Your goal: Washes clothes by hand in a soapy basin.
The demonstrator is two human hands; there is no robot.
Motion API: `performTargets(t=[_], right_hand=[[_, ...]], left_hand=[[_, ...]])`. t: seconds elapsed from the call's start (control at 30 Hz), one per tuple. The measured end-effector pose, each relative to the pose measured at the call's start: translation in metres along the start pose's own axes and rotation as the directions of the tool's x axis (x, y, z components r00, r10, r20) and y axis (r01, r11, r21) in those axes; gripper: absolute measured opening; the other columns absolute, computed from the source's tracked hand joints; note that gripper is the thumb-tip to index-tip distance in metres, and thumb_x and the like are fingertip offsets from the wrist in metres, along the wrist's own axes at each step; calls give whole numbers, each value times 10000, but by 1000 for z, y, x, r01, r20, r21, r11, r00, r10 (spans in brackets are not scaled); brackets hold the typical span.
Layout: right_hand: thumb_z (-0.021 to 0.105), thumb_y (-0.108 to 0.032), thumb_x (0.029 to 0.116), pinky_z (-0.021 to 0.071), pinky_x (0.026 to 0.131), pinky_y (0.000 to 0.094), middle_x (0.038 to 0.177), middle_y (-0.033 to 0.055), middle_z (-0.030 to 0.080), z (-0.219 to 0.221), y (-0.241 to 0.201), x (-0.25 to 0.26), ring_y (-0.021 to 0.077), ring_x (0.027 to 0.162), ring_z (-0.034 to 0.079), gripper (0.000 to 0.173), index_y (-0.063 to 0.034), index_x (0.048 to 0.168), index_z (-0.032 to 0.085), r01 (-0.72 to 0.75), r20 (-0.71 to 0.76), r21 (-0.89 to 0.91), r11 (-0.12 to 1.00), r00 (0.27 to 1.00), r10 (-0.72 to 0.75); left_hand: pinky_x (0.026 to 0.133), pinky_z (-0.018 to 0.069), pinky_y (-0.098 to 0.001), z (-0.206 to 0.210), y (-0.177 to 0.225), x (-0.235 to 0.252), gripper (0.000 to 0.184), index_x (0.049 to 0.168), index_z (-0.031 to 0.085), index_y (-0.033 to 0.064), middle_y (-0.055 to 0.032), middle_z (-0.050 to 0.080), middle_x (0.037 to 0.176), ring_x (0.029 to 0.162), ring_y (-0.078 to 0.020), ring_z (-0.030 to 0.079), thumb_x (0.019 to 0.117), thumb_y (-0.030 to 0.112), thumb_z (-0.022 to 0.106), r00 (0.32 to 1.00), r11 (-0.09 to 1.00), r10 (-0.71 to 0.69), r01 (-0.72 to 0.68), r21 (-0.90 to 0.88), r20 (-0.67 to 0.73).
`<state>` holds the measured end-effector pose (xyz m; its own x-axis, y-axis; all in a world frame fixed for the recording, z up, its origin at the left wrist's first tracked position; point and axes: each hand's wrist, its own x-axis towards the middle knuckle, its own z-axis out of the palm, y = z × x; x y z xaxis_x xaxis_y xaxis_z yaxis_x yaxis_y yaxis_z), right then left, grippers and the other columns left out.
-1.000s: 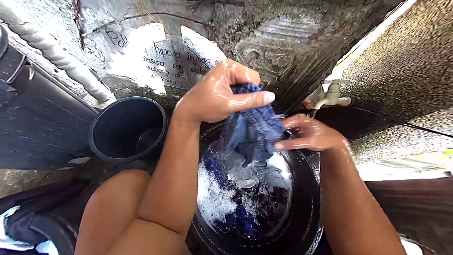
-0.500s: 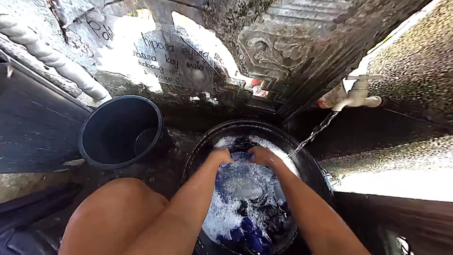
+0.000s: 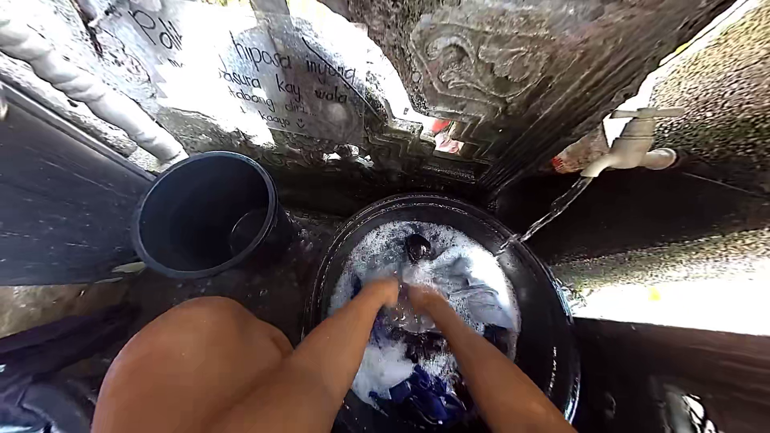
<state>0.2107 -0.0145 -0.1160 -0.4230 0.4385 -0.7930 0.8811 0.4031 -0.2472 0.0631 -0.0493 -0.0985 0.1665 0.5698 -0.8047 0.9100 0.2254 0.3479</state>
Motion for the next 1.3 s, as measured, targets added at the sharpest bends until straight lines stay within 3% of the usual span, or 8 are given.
performTargets(t=[0.2,0.33,0.5,0.63,0.77,0.93,1.1,1.3], right_hand=[[720,-307,971,521,947,597,1007,185,729,-151,-2,-113,344,1006,690,288,-26,1015,760,194,-126,19,981,974,-190],[727,-343,864,517,574,348,685,-87,640,-219,-16,-238,58,646,609,230,-212,678,694,557,-531,-198,806,630,-566],[804,-437,824,563,584,180,845,-136,683,-261,-70,-339,-6,682,639,494,-226,1239,637,676,-729,-334,657,256,-634],[796,-477,777,563,744,130,1004,-149,693,-261,-100,-339,-90,843,648,686,-200,1357,557,648,-831,-340,681,132,-541],[787,-349,781,612,822,260,1042,-65,719,-219,-82,-254,-1,936,683,499,-131,1211,661,801,-866,-113,587,210,-454],[845,-145,833,550,938,605,1103,191,718,-118,-44,-73,325,1039,694,459,-44,1246,671,495,-635,357,792,751,-183],[648,-250,937,493,992,681,1330,231,642,-26,-42,30,441,1233,612,449,-134,1370,629,-39,-315,217,975,943,108],[564,-390,1031,303,1197,614,1546,274,455,-4,-57,14,432,1467,397,646,35,1507,459,-107,-161,160,981,978,133]], left_hand=[[893,495,-685,-151,38,-125,536,994,738,-37,-242,710,1036,1025,-411,672,887,486,783,986,986,135,-123,112,-98],[683,531,-514,-203,57,-252,362,809,742,68,-86,678,757,739,-234,652,889,416,799,807,881,473,-432,192,-353],[490,358,-275,-238,79,-343,325,615,609,144,57,535,593,549,-40,494,923,215,682,148,483,801,-733,480,-580],[640,437,-260,-241,107,-358,250,711,690,109,30,611,721,721,-49,576,931,227,701,-31,409,829,-647,643,-558],[892,534,-343,-203,80,-309,262,1048,757,80,-83,634,1051,1024,-183,616,911,303,742,189,591,763,-593,547,-618],[1137,378,-671,-176,45,-270,392,1255,721,223,-81,476,1567,1478,-361,391,922,431,732,700,839,506,-265,475,-504],[1027,507,-463,-195,28,-278,424,1268,708,215,-54,576,1426,1294,-250,555,981,517,628,702,872,452,-218,439,-550],[1060,497,-498,-201,8,-276,445,1304,686,209,-69,568,1452,1334,-267,549,988,517,626,782,905,355,-149,399,-512]])
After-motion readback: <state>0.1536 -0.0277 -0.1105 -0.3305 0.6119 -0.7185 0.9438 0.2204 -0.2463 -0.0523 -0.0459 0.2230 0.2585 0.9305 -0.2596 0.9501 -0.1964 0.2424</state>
